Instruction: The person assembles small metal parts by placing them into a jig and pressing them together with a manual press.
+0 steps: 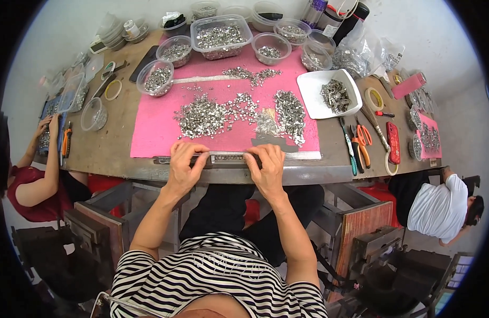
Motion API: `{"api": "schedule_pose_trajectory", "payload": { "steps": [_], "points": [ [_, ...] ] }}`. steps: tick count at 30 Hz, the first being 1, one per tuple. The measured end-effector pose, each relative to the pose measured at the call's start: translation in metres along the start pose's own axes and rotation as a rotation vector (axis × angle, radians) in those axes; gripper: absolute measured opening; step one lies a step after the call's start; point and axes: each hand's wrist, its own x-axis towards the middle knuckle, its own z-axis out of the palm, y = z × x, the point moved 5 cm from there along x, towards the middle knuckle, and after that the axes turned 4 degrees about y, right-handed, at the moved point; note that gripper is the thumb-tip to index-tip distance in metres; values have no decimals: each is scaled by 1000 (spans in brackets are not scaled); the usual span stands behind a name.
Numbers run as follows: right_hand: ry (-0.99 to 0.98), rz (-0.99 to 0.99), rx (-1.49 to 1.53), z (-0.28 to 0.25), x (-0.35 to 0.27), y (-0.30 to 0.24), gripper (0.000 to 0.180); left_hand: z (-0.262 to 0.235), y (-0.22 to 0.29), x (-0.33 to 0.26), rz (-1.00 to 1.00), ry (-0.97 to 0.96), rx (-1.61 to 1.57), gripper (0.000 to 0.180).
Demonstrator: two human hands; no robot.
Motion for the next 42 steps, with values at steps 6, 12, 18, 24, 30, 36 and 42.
{"api": "schedule_pose_trajectory", "payload": {
  "steps": [6,12,18,24,30,36,42],
  "points": [
    [38,7,5,1,-3,1,11,15,15,-3,93,-59,58,15],
    [27,-5,-2,0,-4,-1,11,18,18,-2,102,-68,130,17],
    [35,-22,-7,0,-3,-3,12,20,17,-3,29,-65,97,19],
    [41,-26,-9,0,-4,-3,11,21,15,-3,9,-78,57,20],
    [40,-33,-18,1,-4,-4,13,20,13,-4,-26,-69,49,17],
    [52,-155,-86,10,0,-26,24,-15,-3,-10,-96,95,-109,14],
    [-12,-203,-177,29,-2,-32,36,-62,-30,-32,-143,184,42,17]
  ]
}}
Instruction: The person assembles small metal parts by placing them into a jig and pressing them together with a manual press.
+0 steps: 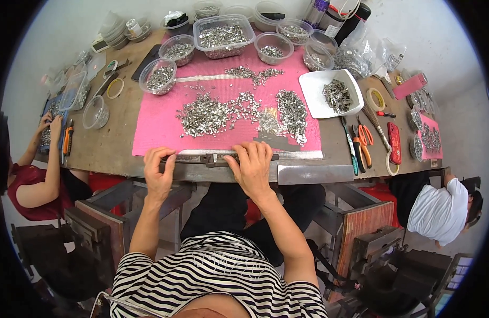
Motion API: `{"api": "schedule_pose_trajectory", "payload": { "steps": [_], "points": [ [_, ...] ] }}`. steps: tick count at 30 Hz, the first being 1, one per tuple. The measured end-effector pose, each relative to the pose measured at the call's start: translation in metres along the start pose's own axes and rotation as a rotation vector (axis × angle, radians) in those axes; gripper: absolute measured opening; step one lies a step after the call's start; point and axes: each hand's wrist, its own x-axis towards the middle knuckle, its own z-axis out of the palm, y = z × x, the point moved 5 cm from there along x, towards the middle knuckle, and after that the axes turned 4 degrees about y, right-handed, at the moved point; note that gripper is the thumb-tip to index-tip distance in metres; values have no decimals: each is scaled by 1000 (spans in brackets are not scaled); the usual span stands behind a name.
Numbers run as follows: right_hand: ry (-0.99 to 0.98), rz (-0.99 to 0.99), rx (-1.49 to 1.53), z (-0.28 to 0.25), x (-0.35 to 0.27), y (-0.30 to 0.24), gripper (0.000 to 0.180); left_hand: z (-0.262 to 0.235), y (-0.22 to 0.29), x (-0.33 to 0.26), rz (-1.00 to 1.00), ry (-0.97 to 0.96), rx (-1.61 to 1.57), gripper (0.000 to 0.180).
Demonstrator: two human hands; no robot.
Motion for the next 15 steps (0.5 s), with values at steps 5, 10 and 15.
{"api": "schedule_pose_trajectory", "payload": {
  "steps": [5,10,15],
  "points": [
    [114,111,38,-37,-9,33,29,-20,-8,-4,106,-87,325,31],
    [255,383,173,-53,-26,68,17,-22,-7,0,275,-103,470,39],
    [223,438,183,-53,-32,72,17,-32,30,7,17,-208,-71,46]
  ]
}}
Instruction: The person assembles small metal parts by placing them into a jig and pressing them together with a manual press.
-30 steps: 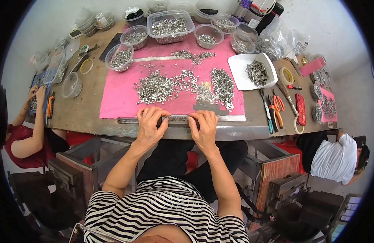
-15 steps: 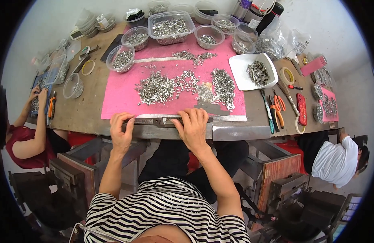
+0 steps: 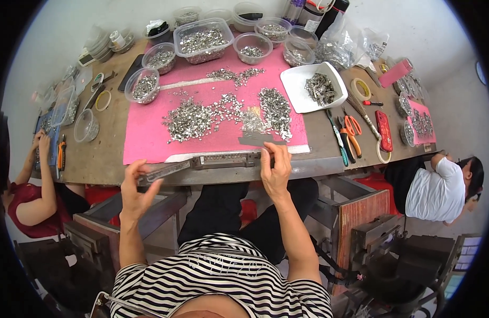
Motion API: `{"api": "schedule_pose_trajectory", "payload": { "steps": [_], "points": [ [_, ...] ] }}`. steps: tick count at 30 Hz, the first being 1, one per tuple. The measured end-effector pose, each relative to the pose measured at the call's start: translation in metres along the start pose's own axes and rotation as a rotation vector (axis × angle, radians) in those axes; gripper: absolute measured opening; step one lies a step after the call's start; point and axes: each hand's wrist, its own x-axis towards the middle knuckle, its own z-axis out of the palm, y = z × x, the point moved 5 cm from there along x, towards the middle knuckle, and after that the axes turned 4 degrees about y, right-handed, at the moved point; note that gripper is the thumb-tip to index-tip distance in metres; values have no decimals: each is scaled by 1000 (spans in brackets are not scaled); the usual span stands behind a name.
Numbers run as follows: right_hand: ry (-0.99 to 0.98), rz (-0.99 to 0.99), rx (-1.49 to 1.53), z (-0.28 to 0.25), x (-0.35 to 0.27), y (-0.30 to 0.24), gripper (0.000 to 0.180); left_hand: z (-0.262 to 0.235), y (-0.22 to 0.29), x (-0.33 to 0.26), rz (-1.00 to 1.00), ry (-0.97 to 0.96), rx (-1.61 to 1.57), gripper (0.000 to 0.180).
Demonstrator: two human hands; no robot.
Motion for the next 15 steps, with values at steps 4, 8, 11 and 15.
{"api": "schedule_pose_trajectory", "payload": {
  "steps": [4,8,11,15],
  "points": [
    [-34,-58,-21,4,1,-8,19,70,51,22,243,-248,-145,43],
    [7,-233,-319,-2,-6,-12,25,142,49,31,413,-172,79,35],
    [-3,-394,-385,-3,-20,-15,27,143,39,22,381,-121,222,35],
    [-3,-13,136,2,-23,-37,16,139,37,17,335,10,271,37]
  ]
}}
